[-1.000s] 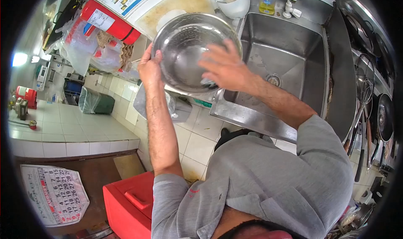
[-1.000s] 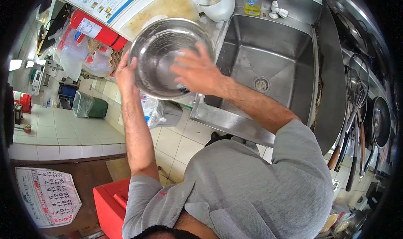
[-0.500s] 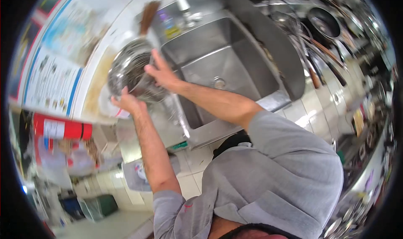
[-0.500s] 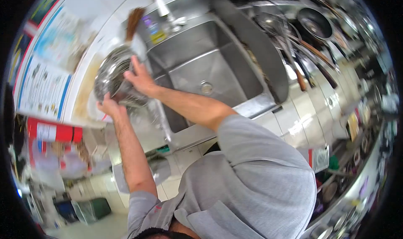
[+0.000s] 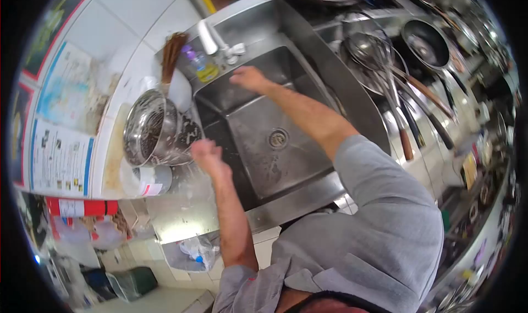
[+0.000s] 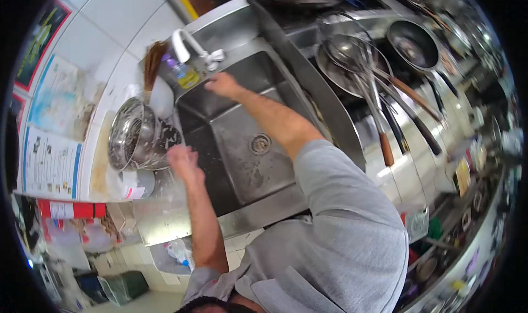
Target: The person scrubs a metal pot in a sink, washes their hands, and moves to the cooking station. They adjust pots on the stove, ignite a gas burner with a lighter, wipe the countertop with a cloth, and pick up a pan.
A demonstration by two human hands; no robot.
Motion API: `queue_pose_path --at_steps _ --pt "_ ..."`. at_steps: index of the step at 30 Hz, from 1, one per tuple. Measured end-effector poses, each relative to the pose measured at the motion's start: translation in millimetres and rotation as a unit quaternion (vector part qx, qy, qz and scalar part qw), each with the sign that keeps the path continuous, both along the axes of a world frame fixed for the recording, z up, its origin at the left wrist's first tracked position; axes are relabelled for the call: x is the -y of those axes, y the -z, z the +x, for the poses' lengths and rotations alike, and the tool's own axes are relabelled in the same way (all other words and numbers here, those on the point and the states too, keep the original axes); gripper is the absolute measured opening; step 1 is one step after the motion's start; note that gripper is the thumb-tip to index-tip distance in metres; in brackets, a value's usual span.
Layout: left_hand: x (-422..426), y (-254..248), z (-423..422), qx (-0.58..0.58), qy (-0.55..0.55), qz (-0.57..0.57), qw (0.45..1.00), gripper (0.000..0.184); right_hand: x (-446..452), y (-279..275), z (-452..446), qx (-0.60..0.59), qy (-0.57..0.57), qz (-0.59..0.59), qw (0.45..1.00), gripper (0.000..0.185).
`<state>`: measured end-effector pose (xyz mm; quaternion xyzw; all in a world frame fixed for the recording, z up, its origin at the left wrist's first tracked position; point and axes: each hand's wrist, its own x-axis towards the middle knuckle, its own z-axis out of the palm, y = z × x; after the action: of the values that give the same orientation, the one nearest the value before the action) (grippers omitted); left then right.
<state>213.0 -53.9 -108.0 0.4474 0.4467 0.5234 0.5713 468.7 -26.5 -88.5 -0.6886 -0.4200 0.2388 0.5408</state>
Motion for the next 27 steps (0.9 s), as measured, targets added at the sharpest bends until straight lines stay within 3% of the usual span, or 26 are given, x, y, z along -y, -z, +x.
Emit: queue_pose_path --at_steps 1,3,6,9,10,13,17,21,24,25,27 --pt "18.7 -8.7 23.0 0.007 0.191 -0.109 0.975 0.028 -19.2 2.6 35.2 0.041 0.022 -0.035 0.998 0.037" --pt "21.8 -11.7 44.9 -0.102 0.305 -0.086 0.943 0.028 -33.4 10.0 57.1 0.116 0.094 0.003 0.989 0.043" --pt "9.6 -10.5 69.2 -0.176 0.354 -0.053 0.917 0.028 -59.7 13.0 71.9 0.060 0.173 -0.046 0.982 0.053" --pt "-8.3 -25.5 93.4 -0.198 0.354 -0.047 0.913 0.028 -113.0 58.1 112.5 0.054 0.095 -0.020 0.994 0.058" --pt "-16.1 -30.0 100.4 -0.177 0.367 -0.048 0.912 0.027 -95.3 28.0 105.3 -0.088 0.051 -0.068 0.993 0.057" --pt "-40.6 -41.9 124.1 -0.171 0.371 -0.057 0.911 0.028 -101.3 27.1 117.7 -0.193 -0.024 -0.085 0.977 0.054" --pt "-66.1 -57.5 156.4 -0.154 0.382 -0.031 0.911 0.030 -114.3 37.8 128.3 -0.233 -0.064 -0.080 0.967 0.047" --pt "-81.9 -57.5 184.8 -0.098 0.367 -0.040 0.924 0.031 -119.1 47.2 130.4 -0.198 -0.064 0.002 0.978 0.047" --pt "-86.1 -48.7 204.3 0.073 0.299 -0.104 0.946 0.031 -114.6 49.8 121.6 -0.187 -0.017 0.042 0.981 0.051" --pt "-85.7 -45.4 209.9 0.073 0.297 -0.105 0.946 0.031 -116.8 57.0 112.2 -0.187 -0.019 0.041 0.981 0.051" --pt "-84.5 -39.2 220.0 0.177 0.173 -0.092 0.965 0.031 -123.3 76.6 89.8 -0.194 0.131 0.172 0.957 0.051"
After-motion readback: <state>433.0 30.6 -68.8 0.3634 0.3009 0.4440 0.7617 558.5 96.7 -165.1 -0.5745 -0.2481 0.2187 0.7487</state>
